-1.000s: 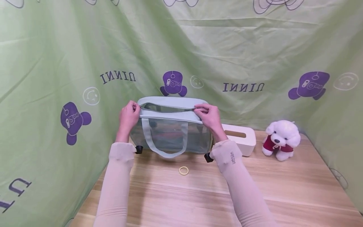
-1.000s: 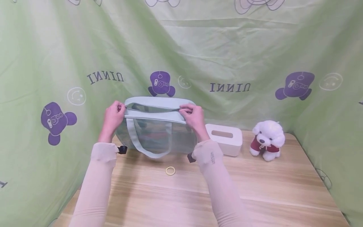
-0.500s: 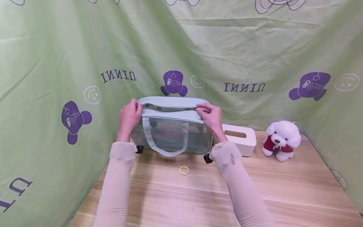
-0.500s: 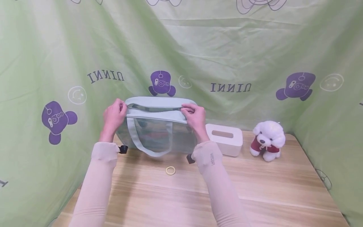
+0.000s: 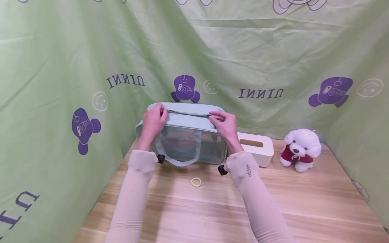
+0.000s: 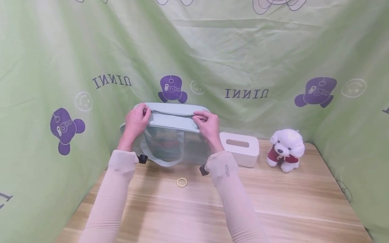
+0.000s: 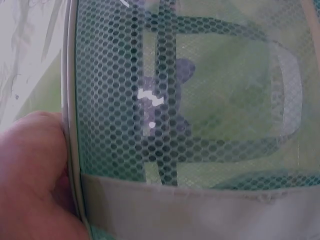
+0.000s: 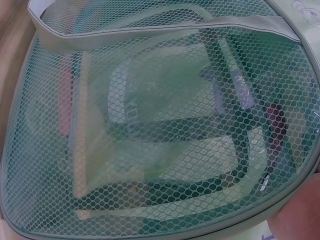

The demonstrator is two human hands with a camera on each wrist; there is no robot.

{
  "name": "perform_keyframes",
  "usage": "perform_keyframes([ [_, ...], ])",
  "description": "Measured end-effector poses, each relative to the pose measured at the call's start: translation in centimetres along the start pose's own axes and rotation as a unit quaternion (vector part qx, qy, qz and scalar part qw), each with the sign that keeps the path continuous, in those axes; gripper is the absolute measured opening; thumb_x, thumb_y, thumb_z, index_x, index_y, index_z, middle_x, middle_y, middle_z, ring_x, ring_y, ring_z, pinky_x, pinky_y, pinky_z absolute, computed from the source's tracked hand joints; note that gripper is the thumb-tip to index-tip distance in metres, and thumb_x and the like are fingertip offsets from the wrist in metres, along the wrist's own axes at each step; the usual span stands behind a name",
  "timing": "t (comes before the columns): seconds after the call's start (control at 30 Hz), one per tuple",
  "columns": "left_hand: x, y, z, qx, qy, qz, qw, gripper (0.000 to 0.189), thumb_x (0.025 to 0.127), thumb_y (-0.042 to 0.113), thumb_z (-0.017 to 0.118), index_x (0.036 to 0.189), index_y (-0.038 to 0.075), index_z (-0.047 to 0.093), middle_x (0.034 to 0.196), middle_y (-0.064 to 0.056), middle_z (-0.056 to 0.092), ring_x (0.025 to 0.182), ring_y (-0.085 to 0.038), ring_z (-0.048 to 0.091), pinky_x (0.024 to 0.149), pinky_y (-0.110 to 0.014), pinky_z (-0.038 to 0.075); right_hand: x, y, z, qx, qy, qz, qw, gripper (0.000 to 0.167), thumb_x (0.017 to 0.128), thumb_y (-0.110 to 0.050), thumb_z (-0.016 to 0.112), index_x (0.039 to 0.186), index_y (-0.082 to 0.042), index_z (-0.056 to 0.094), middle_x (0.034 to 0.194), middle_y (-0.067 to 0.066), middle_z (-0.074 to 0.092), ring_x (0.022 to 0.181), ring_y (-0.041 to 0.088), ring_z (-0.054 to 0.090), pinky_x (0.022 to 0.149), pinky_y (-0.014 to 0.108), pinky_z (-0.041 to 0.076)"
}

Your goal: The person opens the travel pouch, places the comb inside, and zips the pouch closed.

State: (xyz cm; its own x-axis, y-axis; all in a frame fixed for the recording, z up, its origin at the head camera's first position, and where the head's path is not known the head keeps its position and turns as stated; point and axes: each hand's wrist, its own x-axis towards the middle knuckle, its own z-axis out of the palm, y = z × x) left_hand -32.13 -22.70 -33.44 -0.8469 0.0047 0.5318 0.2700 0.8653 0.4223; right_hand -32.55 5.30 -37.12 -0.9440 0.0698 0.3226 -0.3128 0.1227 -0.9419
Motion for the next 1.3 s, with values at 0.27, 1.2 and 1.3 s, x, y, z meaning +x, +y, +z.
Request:
perform_keyframes([
  [0.27, 0.0, 1.0, 0.4, 0.009, -0.001, 0.005, 0.9999, 0.022, 0.103, 0.024, 0.046, 0.099, 0.007, 0.060, 0.088, -0.016, 0.068, 0.080, -0.040, 0.063, 0.077, -0.056, 0.049, 0.1, -0.4, -0.2, 0.000, -0.003, -0.004, 1.0000, 0.024, 0.090, -0.009, 0.080, 0.113, -0.004, 0.078, 0.105, 0.019, 0.078, 0.082, 0.000, 0.074, 0.079, 0.016, 0.057],
  [1.2, -0.2, 7.1, 3.4, 0.022, -0.066, 0.073, 0.9949, 0.017, 0.103, 0.023, 0.050, 0.099, 0.011, 0.063, 0.079, -0.006, 0.065, 0.072, -0.029, 0.062, 0.070, -0.047, 0.052, 0.0, -0.1, -0.1, 0.004, -0.009, -0.001, 0.9999, 0.025, 0.089, -0.009, 0.081, 0.113, -0.003, 0.078, 0.105, 0.020, 0.078, 0.082, -0.001, 0.073, 0.077, 0.015, 0.055],
  [1.3, -0.3, 7.3, 3.6, 0.021, -0.069, 0.073, 0.9947, 0.017, 0.103, 0.023, 0.050, 0.098, 0.011, 0.063, 0.078, -0.006, 0.065, 0.072, -0.029, 0.062, 0.071, -0.046, 0.052, 0.0, -0.1, -0.2, 0.006, -0.007, 0.002, 1.0000, 0.024, 0.089, -0.009, 0.081, 0.113, -0.003, 0.078, 0.104, 0.019, 0.078, 0.082, 0.000, 0.073, 0.078, 0.015, 0.055],
])
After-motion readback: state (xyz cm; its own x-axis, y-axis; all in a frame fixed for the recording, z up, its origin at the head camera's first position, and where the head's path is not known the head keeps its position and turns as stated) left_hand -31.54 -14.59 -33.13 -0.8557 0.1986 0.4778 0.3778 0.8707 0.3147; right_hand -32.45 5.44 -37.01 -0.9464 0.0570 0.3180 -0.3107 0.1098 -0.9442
